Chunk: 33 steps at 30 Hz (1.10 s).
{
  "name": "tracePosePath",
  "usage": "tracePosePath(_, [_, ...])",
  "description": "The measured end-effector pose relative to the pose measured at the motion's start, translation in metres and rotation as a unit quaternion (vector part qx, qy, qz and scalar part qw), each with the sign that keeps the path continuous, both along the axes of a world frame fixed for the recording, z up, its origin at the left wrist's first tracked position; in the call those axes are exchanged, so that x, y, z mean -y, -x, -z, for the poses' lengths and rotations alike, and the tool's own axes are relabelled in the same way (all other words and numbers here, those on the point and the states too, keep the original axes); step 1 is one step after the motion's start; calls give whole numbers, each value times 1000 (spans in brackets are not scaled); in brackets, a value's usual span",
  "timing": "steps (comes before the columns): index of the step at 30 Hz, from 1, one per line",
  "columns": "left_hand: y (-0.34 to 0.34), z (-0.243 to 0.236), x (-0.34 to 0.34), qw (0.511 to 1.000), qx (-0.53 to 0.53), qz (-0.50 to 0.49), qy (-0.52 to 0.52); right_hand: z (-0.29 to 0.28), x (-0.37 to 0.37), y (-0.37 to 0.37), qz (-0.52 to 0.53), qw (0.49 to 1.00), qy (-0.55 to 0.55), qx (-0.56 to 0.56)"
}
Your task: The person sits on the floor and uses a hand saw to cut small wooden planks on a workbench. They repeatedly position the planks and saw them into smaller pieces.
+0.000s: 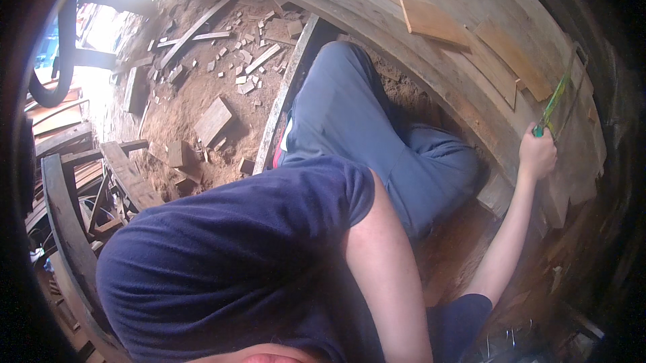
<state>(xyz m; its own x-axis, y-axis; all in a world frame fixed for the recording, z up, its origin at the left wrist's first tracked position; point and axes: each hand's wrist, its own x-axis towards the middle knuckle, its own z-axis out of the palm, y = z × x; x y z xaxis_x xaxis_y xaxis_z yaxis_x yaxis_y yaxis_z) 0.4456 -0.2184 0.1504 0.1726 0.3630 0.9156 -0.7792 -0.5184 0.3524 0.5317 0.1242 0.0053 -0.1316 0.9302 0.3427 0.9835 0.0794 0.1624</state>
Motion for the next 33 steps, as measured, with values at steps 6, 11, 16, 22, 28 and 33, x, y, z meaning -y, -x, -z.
tracePosePath(6, [-2,11,5,999,11,43,7,3,-6,-4,7,1000,8,15])
tracePosePath(11, [-4,20,11,996,27,80,4,2,-6,-5,7,1000,10,16])
tracePosePath(16, [-7,30,12,994,25,104,15,2,-7,-5,10,999,14,44])
tracePosePath(22, [-6,40,11,989,23,142,24,5,-9,-7,9,999,5,40])
tracePosePath(28, [15,60,3,972,-37,224,57,8,-11,-9,8,998,-21,62])
tracePosePath(33, [148,128,-39,898,-419,-67,115,11,-15,-12,16,999,6,43])
